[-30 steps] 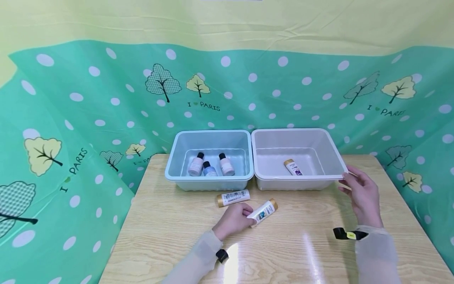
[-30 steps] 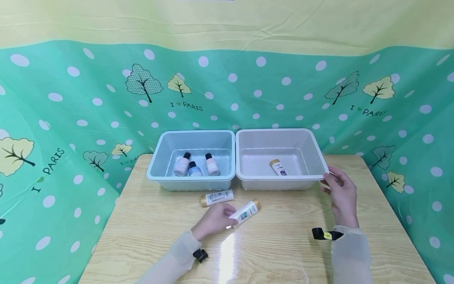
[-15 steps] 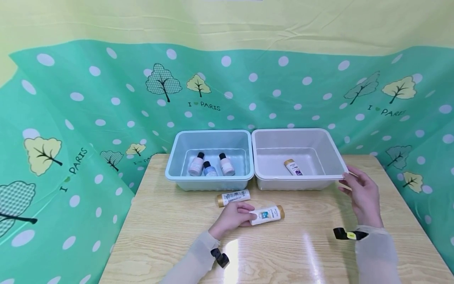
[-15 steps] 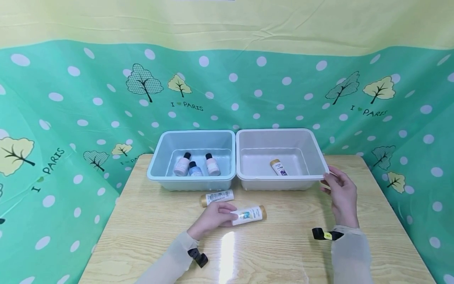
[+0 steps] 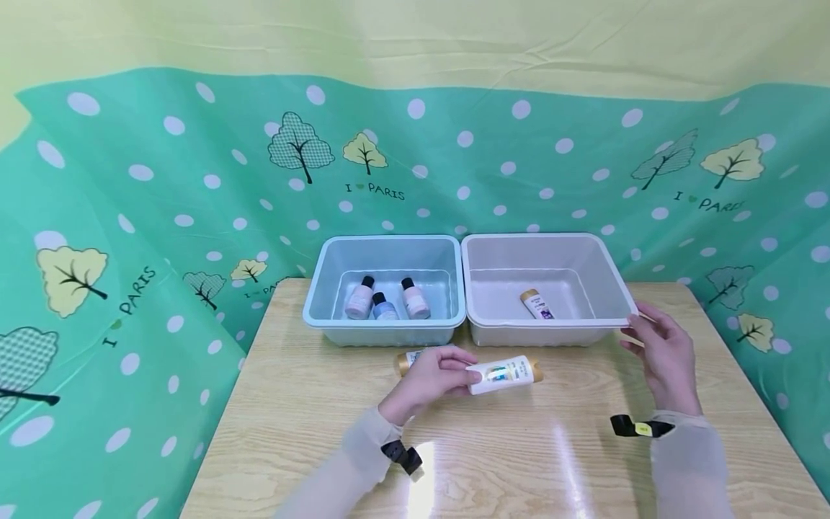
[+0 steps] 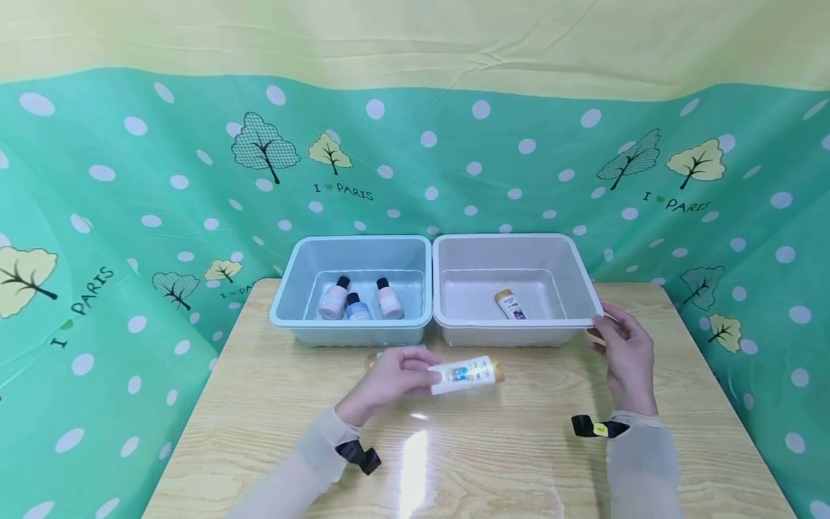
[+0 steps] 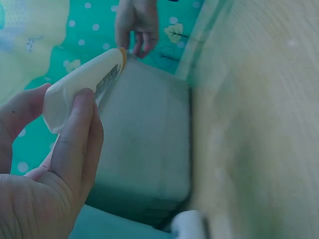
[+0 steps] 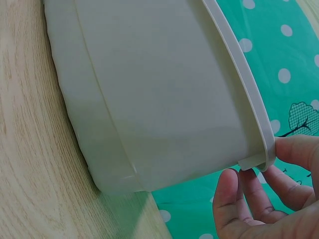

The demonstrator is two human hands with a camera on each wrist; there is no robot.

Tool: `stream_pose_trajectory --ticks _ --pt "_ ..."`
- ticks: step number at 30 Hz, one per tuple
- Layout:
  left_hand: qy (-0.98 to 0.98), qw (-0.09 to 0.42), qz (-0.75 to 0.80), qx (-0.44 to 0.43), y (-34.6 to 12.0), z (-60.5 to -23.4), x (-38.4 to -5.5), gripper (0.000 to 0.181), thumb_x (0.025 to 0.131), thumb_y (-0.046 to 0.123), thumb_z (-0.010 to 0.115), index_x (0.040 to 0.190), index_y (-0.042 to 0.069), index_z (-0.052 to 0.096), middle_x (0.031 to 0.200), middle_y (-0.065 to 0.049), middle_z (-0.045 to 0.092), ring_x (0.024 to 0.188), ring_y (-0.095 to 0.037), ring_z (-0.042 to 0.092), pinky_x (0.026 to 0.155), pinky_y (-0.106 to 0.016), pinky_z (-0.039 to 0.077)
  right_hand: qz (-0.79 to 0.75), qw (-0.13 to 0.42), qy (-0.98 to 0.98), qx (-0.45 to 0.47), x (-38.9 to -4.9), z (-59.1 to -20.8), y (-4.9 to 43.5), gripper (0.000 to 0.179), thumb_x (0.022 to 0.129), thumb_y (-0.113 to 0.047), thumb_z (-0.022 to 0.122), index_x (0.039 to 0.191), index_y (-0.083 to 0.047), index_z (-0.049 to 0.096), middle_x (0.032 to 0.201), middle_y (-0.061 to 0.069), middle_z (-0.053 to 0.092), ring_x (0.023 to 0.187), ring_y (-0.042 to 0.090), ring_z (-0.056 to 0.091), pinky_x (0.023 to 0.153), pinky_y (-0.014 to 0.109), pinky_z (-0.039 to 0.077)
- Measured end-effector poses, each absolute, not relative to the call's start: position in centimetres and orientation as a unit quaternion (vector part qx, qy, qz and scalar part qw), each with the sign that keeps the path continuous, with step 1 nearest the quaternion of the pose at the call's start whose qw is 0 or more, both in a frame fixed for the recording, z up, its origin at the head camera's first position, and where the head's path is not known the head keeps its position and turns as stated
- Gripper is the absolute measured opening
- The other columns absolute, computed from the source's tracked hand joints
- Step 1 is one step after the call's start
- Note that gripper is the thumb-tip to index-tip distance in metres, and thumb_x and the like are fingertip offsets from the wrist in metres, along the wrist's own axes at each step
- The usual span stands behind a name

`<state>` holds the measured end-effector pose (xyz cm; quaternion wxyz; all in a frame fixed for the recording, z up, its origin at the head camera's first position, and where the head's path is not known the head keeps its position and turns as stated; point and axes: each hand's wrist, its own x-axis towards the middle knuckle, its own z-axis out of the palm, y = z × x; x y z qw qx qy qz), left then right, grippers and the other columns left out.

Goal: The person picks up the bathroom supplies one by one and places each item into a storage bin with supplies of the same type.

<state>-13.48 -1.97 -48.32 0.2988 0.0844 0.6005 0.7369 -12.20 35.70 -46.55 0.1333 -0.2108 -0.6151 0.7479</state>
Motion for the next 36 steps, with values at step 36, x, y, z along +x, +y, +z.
stream_pose_trajectory --ticks 36 --pt "0.712 0.217 0.66 0.103 8.1 -36.9 -31.6 0.012 0.075 0.012 0.077 0.085 0.008 0.072 0.094 -0.008 0.066 0.075 -0.021 0.066 0.067 -0.031 0.055 0.747 0.14 -0.611 -0.219 -12.5 -46.7 35.9 0.049 0.082 -0.015 0.071 0.127 -0.006 0.054 0.113 0.006 0.057 0.087 0.019 0.062 0.064 0.027 0.054"
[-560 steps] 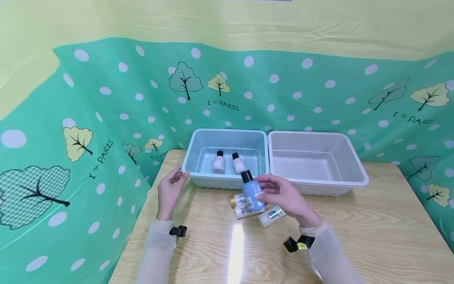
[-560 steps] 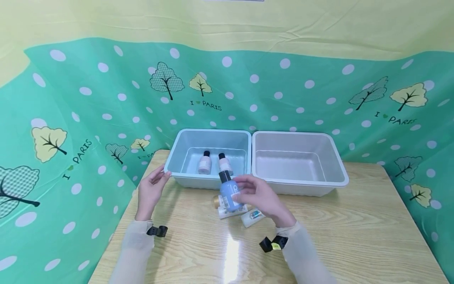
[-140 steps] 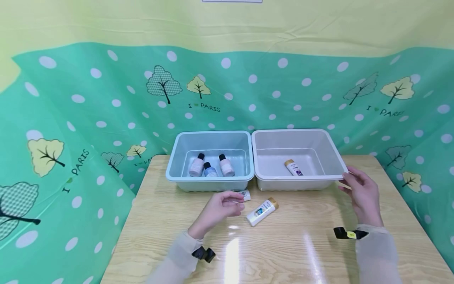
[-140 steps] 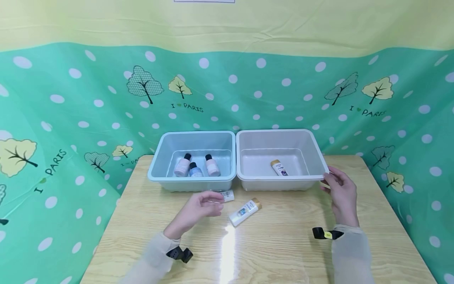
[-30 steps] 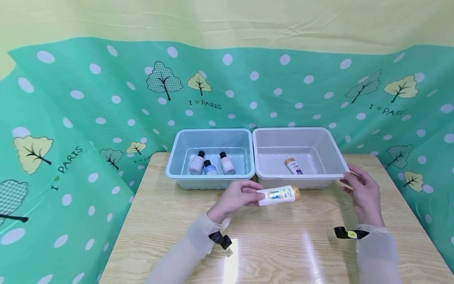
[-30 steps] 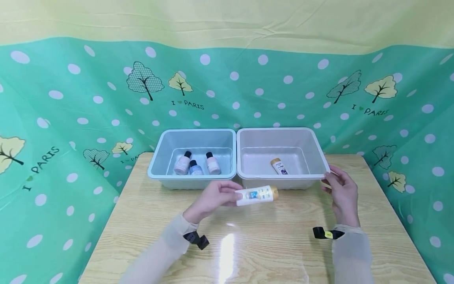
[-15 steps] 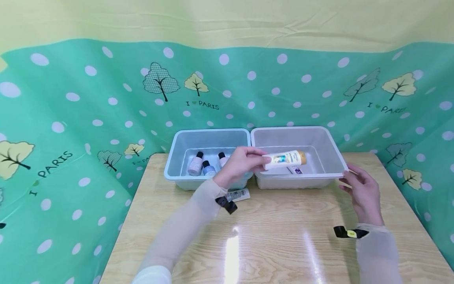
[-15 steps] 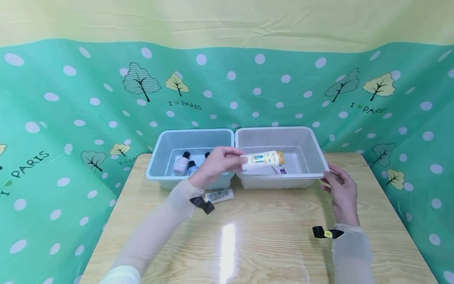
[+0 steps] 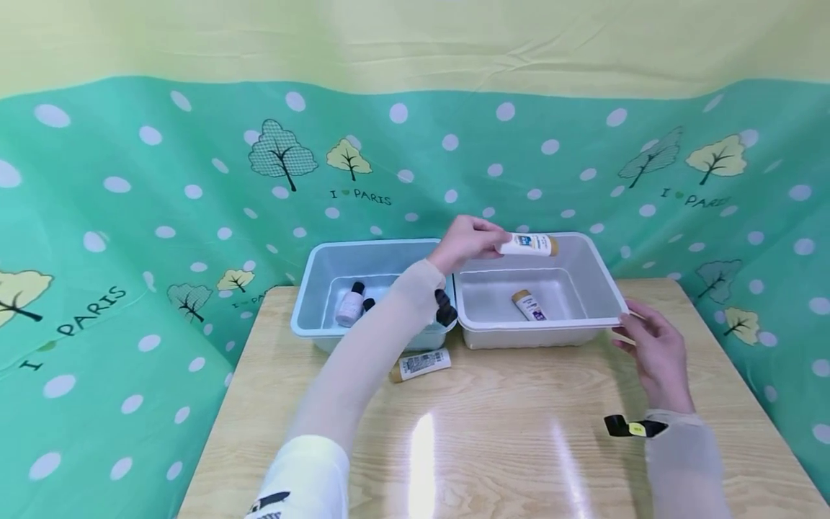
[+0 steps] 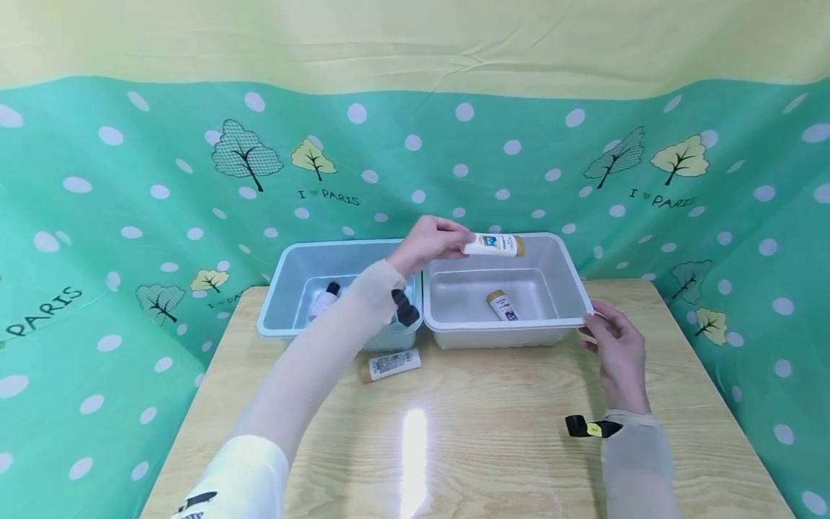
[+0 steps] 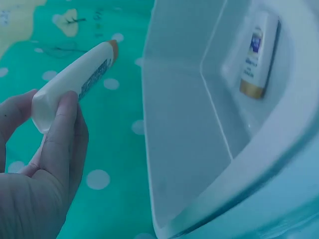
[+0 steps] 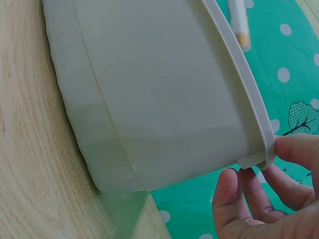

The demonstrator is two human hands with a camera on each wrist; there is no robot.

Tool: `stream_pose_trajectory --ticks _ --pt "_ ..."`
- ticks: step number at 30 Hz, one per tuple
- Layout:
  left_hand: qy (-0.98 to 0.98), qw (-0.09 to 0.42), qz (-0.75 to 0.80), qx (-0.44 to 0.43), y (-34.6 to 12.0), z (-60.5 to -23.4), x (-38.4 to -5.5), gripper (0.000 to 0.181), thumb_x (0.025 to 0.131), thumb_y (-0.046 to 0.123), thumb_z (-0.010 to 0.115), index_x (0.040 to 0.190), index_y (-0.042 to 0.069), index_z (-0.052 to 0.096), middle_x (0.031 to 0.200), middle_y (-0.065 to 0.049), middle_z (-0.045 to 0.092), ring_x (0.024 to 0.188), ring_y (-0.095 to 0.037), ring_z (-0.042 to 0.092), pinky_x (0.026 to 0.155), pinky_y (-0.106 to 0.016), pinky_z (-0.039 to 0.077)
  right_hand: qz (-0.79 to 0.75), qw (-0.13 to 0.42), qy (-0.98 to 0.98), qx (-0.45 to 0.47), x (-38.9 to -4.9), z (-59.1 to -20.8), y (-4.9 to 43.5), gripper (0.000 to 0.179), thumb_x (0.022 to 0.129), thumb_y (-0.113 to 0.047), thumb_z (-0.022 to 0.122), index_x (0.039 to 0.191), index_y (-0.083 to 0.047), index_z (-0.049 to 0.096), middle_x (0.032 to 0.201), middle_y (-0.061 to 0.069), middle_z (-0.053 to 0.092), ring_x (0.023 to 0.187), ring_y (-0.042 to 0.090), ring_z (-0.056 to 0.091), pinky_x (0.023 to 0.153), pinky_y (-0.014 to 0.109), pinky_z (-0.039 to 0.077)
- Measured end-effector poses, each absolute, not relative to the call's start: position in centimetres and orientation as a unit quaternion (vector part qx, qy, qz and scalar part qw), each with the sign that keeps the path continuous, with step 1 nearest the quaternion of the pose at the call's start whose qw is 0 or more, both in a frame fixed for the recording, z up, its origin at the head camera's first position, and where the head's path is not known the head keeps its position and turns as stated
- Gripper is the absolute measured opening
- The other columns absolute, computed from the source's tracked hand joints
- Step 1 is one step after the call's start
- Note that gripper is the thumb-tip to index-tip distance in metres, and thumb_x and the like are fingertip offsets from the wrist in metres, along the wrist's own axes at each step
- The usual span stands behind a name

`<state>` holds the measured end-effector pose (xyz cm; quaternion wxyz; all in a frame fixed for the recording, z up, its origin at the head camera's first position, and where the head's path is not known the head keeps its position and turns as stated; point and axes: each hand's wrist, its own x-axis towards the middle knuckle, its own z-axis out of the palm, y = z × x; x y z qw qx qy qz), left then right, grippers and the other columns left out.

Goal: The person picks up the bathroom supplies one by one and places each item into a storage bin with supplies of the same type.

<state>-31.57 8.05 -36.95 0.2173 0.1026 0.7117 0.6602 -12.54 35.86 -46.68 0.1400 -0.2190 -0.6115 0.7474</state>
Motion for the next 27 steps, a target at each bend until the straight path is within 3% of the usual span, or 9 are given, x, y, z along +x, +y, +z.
stream_pose_trajectory --ticks 1,5,11,20,27 --pt "0.721 0.209 0.653 0.098 8.6 -37.1 -32.0 0.012 0.075 0.012 0.077 0.085 0.009 0.072 0.101 -0.006 0.065 0.074 -0.02 0.066 0.066 -0.03 0.055 0.749 0.14 -0.61 -0.217 -12.5 -46.7 35.8 0.049 0.082 -0.015 0.071 0.127 -0.006 0.054 0.112 0.006 0.058 0.087 0.019 0.062 0.064 0.028 0.054" --pt "0.76 0.175 0.621 0.085 10.4 -37.9 -33.6 0.011 0.075 0.011 0.077 0.084 0.009 0.071 0.104 -0.005 0.063 0.072 -0.016 0.065 0.06 -0.024 0.054 0.752 0.142 -0.609 -0.209 -12.7 -46.7 35.6 0.049 0.082 -0.014 0.07 0.127 -0.005 0.054 0.111 0.006 0.059 0.086 0.019 0.063 0.064 0.028 0.055" --pt "0.793 0.157 0.583 0.085 12.2 -39.2 -34.5 0.015 0.076 0.014 0.077 0.087 0.009 0.069 0.088 -0.001 0.062 0.069 -0.015 0.064 0.057 -0.022 0.053 0.749 0.142 -0.613 -0.208 -12.9 -46.5 35.7 0.048 0.083 -0.013 0.07 0.127 -0.006 0.054 0.112 0.007 0.06 0.086 0.019 0.063 0.064 0.028 0.054" --pt "0.835 0.207 0.504 0.083 13.7 -41.9 -34.3 0.011 0.076 0.014 0.075 0.083 0.008 0.069 0.082 -0.002 0.063 0.071 -0.015 0.061 0.065 -0.029 0.055 0.744 0.144 -0.617 -0.211 -12.8 -46.8 35.7 0.048 0.083 -0.016 0.07 0.127 -0.006 0.054 0.111 0.006 0.06 0.086 0.017 0.062 0.065 0.028 0.054" --pt "0.836 0.228 0.492 0.087 13.9 -42.1 -33.7 0.007 0.078 0.01 0.073 0.082 0.007 0.068 0.083 -0.001 0.064 0.075 -0.017 0.06 0.061 -0.027 0.054 0.745 0.15 -0.617 -0.204 -12.6 -47.1 36.0 0.047 0.084 -0.014 0.069 0.127 -0.006 0.054 0.112 0.008 0.059 0.088 0.019 0.062 0.065 0.028 0.054"
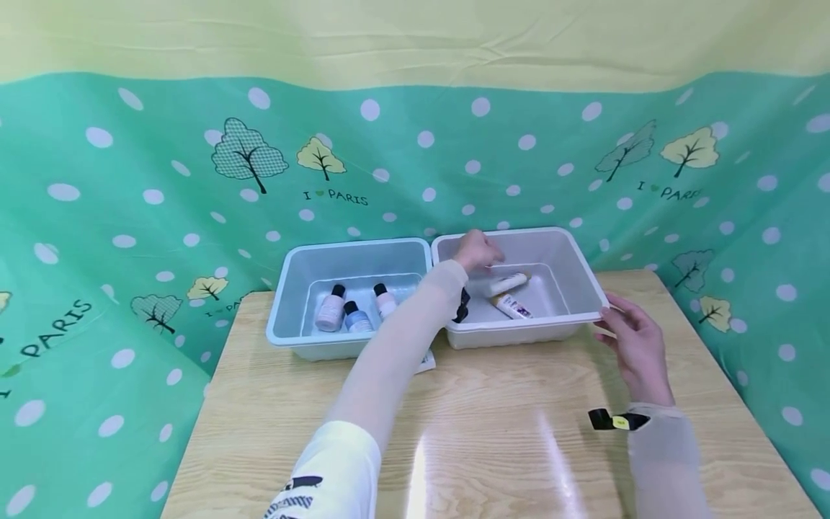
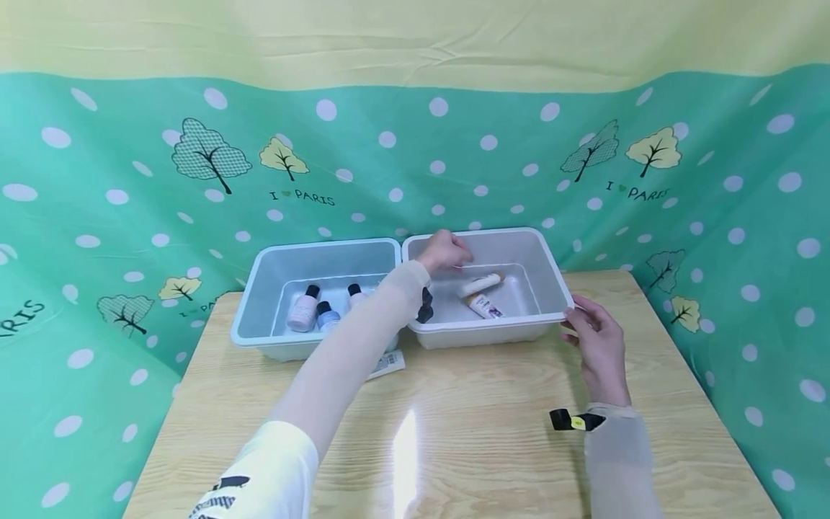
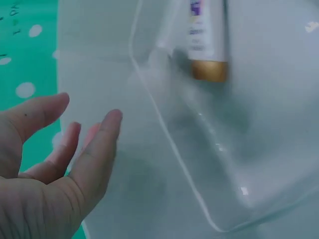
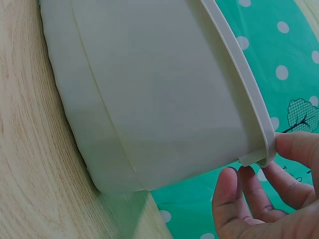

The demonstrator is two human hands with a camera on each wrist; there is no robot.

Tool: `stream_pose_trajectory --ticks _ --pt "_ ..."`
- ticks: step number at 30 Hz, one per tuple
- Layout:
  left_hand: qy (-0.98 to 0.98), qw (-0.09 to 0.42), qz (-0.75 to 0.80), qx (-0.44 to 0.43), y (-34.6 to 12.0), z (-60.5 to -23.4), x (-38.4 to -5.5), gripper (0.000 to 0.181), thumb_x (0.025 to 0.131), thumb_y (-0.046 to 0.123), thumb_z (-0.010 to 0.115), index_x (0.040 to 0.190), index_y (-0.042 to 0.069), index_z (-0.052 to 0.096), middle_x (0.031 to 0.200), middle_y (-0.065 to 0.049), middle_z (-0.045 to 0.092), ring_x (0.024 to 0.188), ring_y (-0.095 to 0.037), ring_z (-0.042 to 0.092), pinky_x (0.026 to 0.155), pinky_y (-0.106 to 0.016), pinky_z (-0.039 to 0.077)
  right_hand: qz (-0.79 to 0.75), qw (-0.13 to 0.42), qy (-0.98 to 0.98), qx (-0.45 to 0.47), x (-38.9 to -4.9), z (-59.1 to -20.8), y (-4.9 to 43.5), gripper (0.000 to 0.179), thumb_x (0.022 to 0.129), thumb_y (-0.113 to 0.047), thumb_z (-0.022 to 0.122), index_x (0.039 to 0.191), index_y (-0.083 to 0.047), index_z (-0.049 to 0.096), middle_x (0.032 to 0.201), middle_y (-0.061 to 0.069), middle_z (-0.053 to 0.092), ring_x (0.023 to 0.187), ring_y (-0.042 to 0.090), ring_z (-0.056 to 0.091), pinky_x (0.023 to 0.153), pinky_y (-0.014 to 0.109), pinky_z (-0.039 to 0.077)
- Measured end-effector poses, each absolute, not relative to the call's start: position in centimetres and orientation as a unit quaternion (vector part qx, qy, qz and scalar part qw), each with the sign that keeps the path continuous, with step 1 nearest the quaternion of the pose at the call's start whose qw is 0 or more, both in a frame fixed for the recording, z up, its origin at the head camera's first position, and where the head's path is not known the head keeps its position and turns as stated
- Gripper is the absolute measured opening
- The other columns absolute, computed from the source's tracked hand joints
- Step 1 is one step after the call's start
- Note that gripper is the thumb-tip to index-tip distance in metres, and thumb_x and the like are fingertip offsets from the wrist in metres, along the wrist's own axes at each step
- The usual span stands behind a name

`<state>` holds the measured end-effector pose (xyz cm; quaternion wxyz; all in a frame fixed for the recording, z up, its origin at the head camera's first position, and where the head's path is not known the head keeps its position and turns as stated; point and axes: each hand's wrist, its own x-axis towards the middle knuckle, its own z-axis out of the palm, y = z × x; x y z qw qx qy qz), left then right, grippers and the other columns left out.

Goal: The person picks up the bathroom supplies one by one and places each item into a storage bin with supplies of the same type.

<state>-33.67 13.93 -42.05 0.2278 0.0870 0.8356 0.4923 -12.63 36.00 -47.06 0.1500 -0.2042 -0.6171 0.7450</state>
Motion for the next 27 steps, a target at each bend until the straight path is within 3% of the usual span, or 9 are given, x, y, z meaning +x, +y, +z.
stream_pose_trajectory --ticks 11,19,27 --pt "0.796 0.211 0.55 0.138 12.2 -37.9 -31.1 0.015 0.08 0.016 0.073 0.092 0.01 0.068 0.089 0.001 0.062 0.08 -0.017 0.062 0.059 -0.025 0.054 0.75 0.147 -0.613 -0.201 -12.7 -46.9 36.0 0.049 0.083 -0.014 0.07 0.127 -0.005 0.053 0.113 0.01 0.058 0.089 0.021 0.062 0.064 0.029 0.054" --pt "0.736 0.231 0.592 0.234 7.4 -35.7 -25.4 0.029 0.081 0.017 0.072 0.107 0.006 0.063 0.094 -0.002 0.064 0.085 -0.017 0.063 0.068 -0.027 0.054 0.743 0.129 -0.621 -0.216 -12.4 -46.9 36.1 0.052 0.082 -0.021 0.07 0.129 -0.009 0.053 0.118 0.007 0.054 0.094 0.02 0.059 0.067 0.028 0.054" --pt "0.722 0.208 0.613 0.247 1.4 -35.5 -19.8 0.033 0.083 0.017 0.07 0.113 0.005 0.061 0.101 -0.004 0.064 0.09 -0.018 0.063 0.076 -0.029 0.053 0.745 0.131 -0.616 -0.218 -12.4 -46.9 36.1 0.05 0.082 -0.02 0.07 0.129 -0.011 0.054 0.119 0.006 0.055 0.095 0.021 0.06 0.067 0.028 0.054"
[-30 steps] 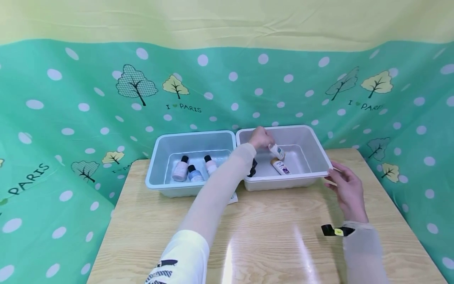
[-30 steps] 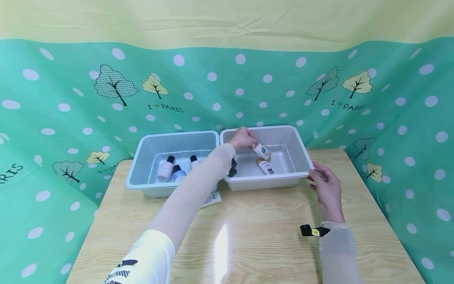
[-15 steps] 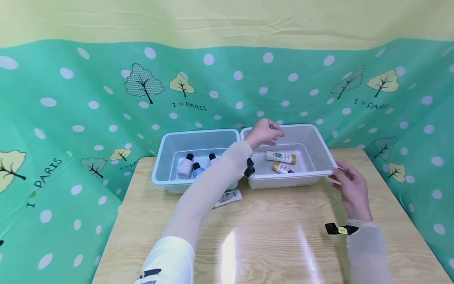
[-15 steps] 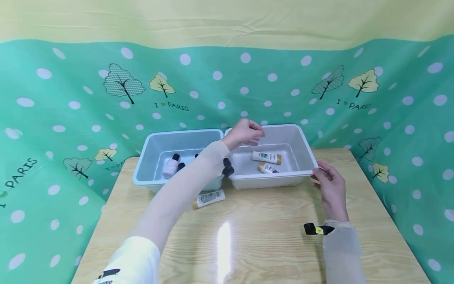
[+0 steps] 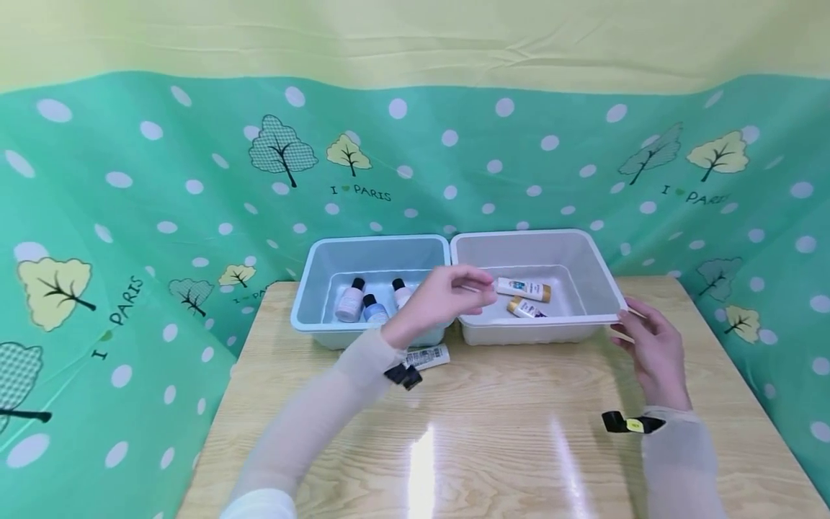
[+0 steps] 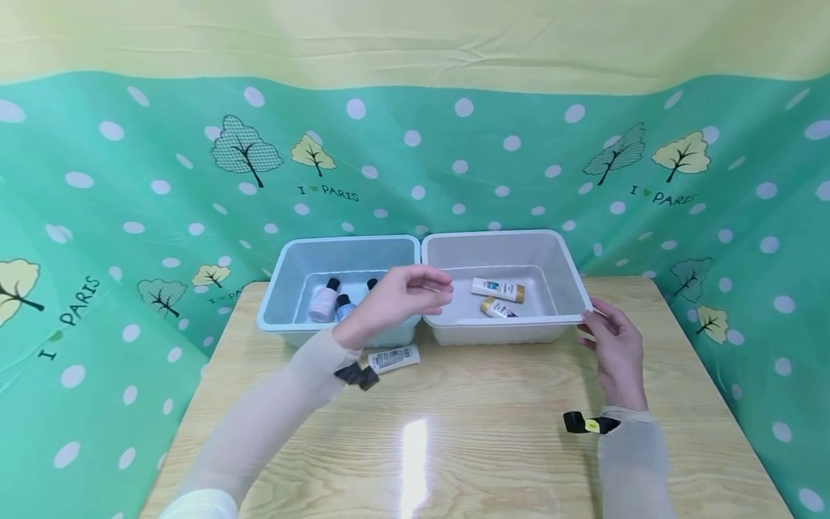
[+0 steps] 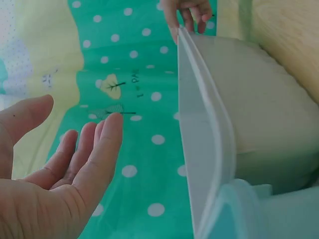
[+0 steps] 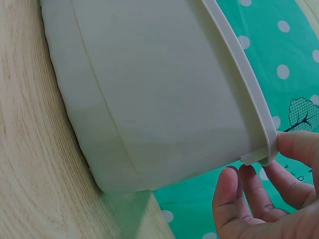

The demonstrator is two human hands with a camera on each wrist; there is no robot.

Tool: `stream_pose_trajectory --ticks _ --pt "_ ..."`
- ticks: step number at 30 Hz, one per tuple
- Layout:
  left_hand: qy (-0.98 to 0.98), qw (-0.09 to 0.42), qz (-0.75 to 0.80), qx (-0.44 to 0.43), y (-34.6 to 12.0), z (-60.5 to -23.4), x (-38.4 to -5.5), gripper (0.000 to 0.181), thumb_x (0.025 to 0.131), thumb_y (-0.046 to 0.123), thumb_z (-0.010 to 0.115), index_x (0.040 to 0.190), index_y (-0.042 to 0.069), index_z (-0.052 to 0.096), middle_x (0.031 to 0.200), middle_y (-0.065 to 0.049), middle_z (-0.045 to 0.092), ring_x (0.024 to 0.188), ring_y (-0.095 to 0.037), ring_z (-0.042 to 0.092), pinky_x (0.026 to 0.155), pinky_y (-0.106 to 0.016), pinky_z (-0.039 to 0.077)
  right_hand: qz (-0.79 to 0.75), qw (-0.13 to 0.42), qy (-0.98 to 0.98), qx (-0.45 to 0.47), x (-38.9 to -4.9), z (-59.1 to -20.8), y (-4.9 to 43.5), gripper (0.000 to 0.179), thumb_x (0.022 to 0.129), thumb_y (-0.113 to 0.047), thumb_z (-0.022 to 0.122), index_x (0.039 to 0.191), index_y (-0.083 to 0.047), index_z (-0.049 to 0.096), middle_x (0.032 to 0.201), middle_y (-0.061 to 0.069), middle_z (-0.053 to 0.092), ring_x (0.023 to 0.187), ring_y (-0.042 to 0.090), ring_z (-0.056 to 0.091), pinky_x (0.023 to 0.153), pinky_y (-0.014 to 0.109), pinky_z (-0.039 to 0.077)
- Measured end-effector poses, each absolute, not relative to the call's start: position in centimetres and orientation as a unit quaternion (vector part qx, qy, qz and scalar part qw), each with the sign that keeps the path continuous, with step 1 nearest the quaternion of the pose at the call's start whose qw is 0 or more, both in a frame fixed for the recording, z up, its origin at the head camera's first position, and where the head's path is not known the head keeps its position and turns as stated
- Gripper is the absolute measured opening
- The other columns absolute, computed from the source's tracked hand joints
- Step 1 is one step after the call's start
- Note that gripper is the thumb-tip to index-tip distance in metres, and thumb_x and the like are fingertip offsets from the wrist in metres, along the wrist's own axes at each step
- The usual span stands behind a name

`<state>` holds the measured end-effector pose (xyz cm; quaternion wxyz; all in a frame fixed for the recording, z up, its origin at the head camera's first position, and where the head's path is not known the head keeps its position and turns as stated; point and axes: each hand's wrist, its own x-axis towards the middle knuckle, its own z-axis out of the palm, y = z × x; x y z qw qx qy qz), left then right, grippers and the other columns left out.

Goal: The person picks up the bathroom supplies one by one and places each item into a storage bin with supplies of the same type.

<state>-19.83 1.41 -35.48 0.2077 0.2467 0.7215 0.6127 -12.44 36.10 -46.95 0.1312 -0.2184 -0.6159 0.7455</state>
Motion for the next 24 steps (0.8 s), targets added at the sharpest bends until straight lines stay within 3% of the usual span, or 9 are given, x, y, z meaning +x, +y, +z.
stream_pose_trajectory --ticks 6,14,18,21,24 --pt "0.758 0.168 0.574 0.261 -2.4 -39.5 -17.4 0.032 0.081 0.03 0.072 0.108 0.017 0.063 0.104 0.001 0.064 0.091 -0.012 0.061 0.079 -0.026 0.05 0.751 0.129 -0.608 -0.223 -12.4 -46.9 36.1 0.052 0.08 -0.02 0.072 0.129 -0.01 0.054 0.119 0.006 0.054 0.092 0.019 0.061 0.065 0.028 0.054" --pt "0.755 0.176 0.595 0.211 -6.7 -45.1 -14.7 0.03 0.083 0.02 0.07 0.109 0.008 0.063 0.104 -0.001 0.064 0.094 -0.018 0.061 0.078 -0.027 0.051 0.761 0.133 -0.6 -0.211 -12.2 -46.9 36.0 0.05 0.082 -0.016 0.07 0.128 -0.008 0.054 0.113 0.004 0.058 0.09 0.019 0.062 0.064 0.028 0.055" --pt "0.758 0.166 0.609 0.161 -8.4 -47.3 -14.0 0.029 0.084 0.013 0.069 0.11 0.002 0.062 0.104 -0.009 0.063 0.094 -0.024 0.062 0.077 -0.028 0.052 0.749 0.125 -0.612 -0.222 -12.1 -46.7 35.9 0.051 0.082 -0.02 0.07 0.129 -0.01 0.053 0.116 0.004 0.055 0.093 0.02 0.06 0.066 0.028 0.054" --pt "0.765 0.152 0.613 0.126 -9.6 -48.7 -13.7 0.029 0.083 0.012 0.069 0.11 0.002 0.062 0.106 -0.016 0.062 0.096 -0.027 0.061 0.078 -0.029 0.051 0.742 0.123 -0.619 -0.227 -12.0 -46.7 35.7 0.052 0.082 -0.021 0.07 0.13 -0.011 0.052 0.118 0.004 0.054 0.095 0.02 0.059 0.068 0.028 0.054" --pt "0.785 0.134 0.598 0.095 -10.6 -49.9 -13.7 0.032 0.083 0.019 0.071 0.11 0.005 0.062 0.108 -0.015 0.062 0.097 -0.026 0.06 0.078 -0.028 0.051 0.748 0.129 -0.611 -0.226 -12.1 -46.7 35.7 0.052 0.082 -0.019 0.071 0.13 -0.01 0.053 0.117 0.005 0.054 0.091 0.019 0.061 0.066 0.028 0.054"
